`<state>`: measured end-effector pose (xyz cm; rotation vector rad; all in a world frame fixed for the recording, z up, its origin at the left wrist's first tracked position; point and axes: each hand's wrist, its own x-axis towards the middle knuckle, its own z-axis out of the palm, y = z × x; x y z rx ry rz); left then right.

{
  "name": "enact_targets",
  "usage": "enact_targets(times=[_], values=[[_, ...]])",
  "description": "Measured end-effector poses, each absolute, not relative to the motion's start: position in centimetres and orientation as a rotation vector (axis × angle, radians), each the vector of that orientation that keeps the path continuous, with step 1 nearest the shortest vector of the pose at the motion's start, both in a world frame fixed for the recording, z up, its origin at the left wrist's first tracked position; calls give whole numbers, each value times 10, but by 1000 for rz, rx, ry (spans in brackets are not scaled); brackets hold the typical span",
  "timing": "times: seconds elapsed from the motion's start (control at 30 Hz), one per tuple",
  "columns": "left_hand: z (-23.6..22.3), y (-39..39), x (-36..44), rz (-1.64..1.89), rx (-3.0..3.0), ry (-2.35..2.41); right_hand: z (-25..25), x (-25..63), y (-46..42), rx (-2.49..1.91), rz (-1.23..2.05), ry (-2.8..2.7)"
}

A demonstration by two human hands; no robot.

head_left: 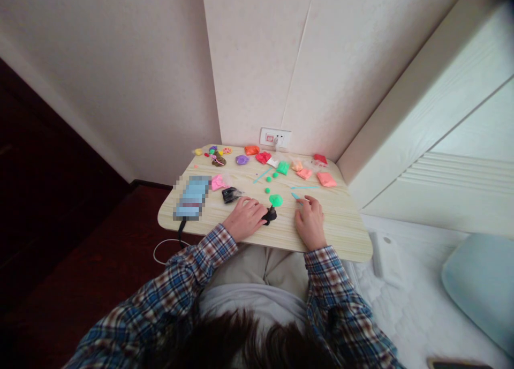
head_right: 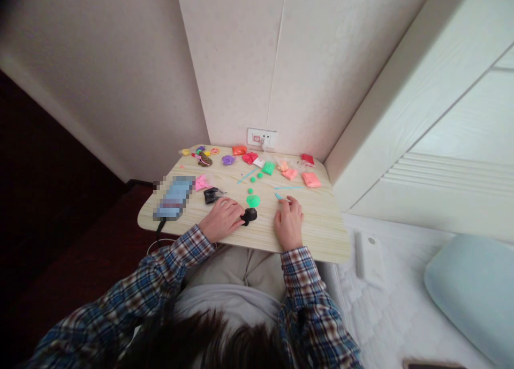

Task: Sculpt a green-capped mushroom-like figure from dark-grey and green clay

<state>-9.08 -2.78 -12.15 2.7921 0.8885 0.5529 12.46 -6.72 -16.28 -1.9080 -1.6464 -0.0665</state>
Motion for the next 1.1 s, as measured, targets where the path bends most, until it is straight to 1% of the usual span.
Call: enact_targets(times=[0.1, 0.23, 0.37, 0.43, 0.53, 0.63, 0.73, 0.9, 1.1], values=[[-123, -16, -89, 543, 2683, 828, -163, 125, -67, -1897, -67, -1646], [-133, -13, -94, 621, 2593, 898, -164, 125, -67, -1889, -64, -1641], [-139, -19, -101, 857, 2350, 1010, -164, 126, -66, -1885, -59, -1631], [-140, -27, -100, 911, 2289, 1078, -164, 126, -66, -1885, -59, -1626], [-141, -44, -91, 875, 2327, 1215, -165, 126, -66, -1887, -61, -1622], [-143, -60, -82, 935, 2288, 1278, -165, 126, -66, -1891, -60, -1628], [-144, -66, -81, 980, 2242, 1226, -165, 126, -66, -1893, -60, -1630], [-144, -64, -82, 949, 2246, 1158, -165, 126, -65, -1885, -64, -1625], [-149, -68, -68, 1048, 2288, 1387, -166, 126, -66, -1888, -67, -1633]])
